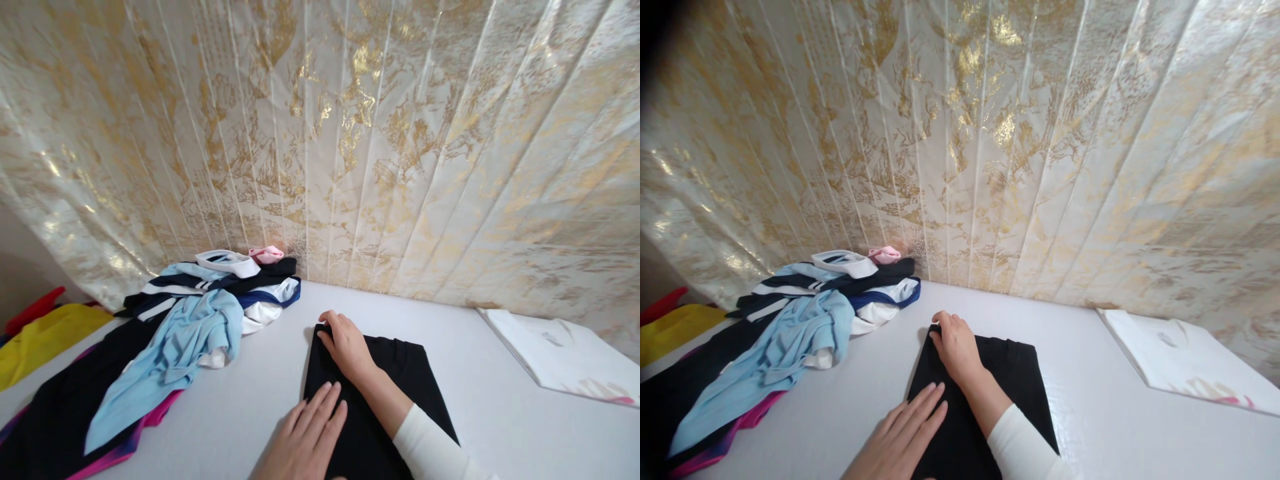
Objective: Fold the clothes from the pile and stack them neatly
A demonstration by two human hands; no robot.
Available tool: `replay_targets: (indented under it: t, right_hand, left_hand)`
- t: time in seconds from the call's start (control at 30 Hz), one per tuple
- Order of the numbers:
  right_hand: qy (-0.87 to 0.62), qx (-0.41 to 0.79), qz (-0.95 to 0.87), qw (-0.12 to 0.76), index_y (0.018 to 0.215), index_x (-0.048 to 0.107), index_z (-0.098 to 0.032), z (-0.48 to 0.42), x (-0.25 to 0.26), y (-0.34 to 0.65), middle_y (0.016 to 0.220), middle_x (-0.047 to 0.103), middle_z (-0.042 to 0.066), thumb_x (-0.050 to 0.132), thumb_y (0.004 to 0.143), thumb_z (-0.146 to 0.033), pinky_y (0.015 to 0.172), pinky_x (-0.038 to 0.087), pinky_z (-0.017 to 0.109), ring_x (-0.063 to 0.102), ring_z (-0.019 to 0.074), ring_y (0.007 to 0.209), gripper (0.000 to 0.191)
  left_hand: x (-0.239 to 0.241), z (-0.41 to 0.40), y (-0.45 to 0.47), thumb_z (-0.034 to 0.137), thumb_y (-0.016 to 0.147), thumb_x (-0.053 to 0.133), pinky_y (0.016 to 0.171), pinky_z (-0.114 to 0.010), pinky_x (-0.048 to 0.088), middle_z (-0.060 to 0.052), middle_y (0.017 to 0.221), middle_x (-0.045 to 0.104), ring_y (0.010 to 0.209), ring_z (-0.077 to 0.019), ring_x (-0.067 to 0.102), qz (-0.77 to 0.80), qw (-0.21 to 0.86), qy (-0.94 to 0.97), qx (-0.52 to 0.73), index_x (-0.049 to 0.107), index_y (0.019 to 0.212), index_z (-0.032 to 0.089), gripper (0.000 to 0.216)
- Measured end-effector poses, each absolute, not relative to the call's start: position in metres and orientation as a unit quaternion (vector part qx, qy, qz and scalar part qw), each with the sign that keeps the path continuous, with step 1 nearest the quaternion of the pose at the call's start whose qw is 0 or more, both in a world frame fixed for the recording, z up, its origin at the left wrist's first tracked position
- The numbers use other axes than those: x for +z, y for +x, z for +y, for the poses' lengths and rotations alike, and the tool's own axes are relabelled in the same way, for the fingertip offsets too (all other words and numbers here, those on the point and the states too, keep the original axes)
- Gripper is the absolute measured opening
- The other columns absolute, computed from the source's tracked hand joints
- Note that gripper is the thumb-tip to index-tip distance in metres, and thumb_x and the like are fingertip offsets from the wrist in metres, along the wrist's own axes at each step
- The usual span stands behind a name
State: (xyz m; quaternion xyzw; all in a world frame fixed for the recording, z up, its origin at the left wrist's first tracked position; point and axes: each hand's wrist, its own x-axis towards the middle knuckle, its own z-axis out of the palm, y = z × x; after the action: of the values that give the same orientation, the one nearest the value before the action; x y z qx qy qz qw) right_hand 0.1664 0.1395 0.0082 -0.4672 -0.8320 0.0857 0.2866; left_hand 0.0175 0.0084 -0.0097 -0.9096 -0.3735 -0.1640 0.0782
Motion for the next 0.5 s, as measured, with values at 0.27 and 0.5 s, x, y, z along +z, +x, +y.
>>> replay_targets:
  t: [0.27, 0.5]
  right_hand:
    - [-0.456, 0.077, -0.84, 0.285, 0.106, 0.055, -0.018, 0.139, 0.008, 0.167, 0.099, 0.066, 0.008, 0.048, 0.09, -0.011, 0.084, 0.045, 0.035, 0.057, 0.0224, 0.091, 0.019]
    - [-0.462, 0.078, -0.839, 0.277, 0.097, 0.058, -0.02, 0.143, 0.007, 0.167, 0.096, 0.063, 0.006, 0.052, 0.087, -0.009, 0.082, 0.043, 0.034, 0.055, 0.0213, 0.089, 0.016]
  left_hand:
    - [0.013, 0.008, 0.011, 0.001, 0.083, 0.037, 0.101, -0.024, 0.046, -0.001, 0.134, 0.057, 0.121, -0.0122, 0.055, -0.454, -0.164, -0.828, -0.285, 0.052, 0.129, 0.027, 0.055]
    - [0.013, 0.009, 0.003, 0.001, 0.075, 0.042, 0.095, -0.031, 0.052, -0.005, 0.135, 0.054, 0.113, -0.0174, 0.06, -0.492, -0.212, -0.802, -0.264, 0.056, 0.124, 0.027, 0.057]
